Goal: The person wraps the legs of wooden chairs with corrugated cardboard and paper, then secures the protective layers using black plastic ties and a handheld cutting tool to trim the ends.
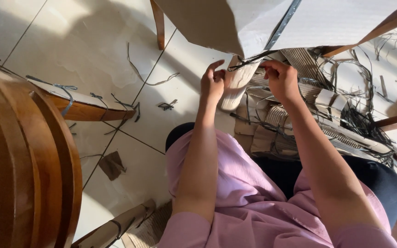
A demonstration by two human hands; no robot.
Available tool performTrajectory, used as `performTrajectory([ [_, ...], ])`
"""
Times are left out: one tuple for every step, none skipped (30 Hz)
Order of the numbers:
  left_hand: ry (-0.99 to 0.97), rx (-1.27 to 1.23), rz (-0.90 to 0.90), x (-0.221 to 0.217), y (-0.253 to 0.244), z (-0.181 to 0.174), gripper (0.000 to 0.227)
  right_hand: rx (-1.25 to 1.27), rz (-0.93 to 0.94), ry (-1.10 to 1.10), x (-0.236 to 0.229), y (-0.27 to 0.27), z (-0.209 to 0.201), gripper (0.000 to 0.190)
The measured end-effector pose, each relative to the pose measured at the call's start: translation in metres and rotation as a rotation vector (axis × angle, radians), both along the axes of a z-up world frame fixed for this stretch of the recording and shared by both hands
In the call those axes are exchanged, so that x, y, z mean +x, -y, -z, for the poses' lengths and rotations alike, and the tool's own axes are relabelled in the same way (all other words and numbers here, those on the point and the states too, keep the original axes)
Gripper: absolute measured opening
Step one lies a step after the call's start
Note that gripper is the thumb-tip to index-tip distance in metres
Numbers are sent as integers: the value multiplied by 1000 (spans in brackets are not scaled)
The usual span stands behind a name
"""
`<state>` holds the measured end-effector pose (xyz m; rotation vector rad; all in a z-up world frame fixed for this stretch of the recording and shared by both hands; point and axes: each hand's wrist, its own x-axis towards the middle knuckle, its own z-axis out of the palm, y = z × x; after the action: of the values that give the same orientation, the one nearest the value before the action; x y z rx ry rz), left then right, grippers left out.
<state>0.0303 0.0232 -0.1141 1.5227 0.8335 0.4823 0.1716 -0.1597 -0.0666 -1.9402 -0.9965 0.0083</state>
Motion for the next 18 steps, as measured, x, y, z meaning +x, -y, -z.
performTrajectory([
  [2,2,1,2,-2,10,36,2,1,2,-2,0,-4,31],
  [-59,187,-21,3,-4,20,26,2,1,-7,-5,0,-7,31],
  [-121,372,-45,6,-5,31,20,2,1,-17,-7,1,-11,30],
  [-120,373,-42,-4,-7,24,20,3,3,-16,-12,1,-14,30],
  [-218,398,-47,-13,-8,18,14,-27,19,-15,-18,2,-17,27],
  [-314,424,-53,-21,-9,12,10,-55,35,-13,-22,2,-20,25],
  [-312,425,-52,-32,-12,7,10,-54,37,-11,-31,3,-26,25],
  [-391,444,-38,-45,-15,1,12,-46,46,-11,-41,4,-31,22],
  [-470,463,-24,-58,-17,-4,15,-39,54,-10,-52,5,-36,20],
  [-468,473,-24,-65,-16,-14,15,-29,57,-8,-56,6,-32,20],
  [-528,434,37,-72,-13,-23,23,3,72,-55,-61,7,-29,20],
  [-594,393,101,-83,-9,-31,31,34,89,-108,-69,10,-23,21],
  [-599,402,103,-86,-4,-33,31,43,93,-113,-75,12,-22,21],
  [-556,500,159,-89,1,-36,27,72,97,-142,-80,13,-21,23],
  [-513,596,216,-91,4,-38,23,102,101,-171,-86,14,-20,26],
  [-515,607,216,-90,10,-35,23,113,102,-173,-89,16,-17,26],
  [-466,744,243,-89,16,-31,20,105,103,-187,-92,17,-13,25],
  [-415,877,275,-88,24,-27,18,94,108,-203,-95,20,-9,24],
])
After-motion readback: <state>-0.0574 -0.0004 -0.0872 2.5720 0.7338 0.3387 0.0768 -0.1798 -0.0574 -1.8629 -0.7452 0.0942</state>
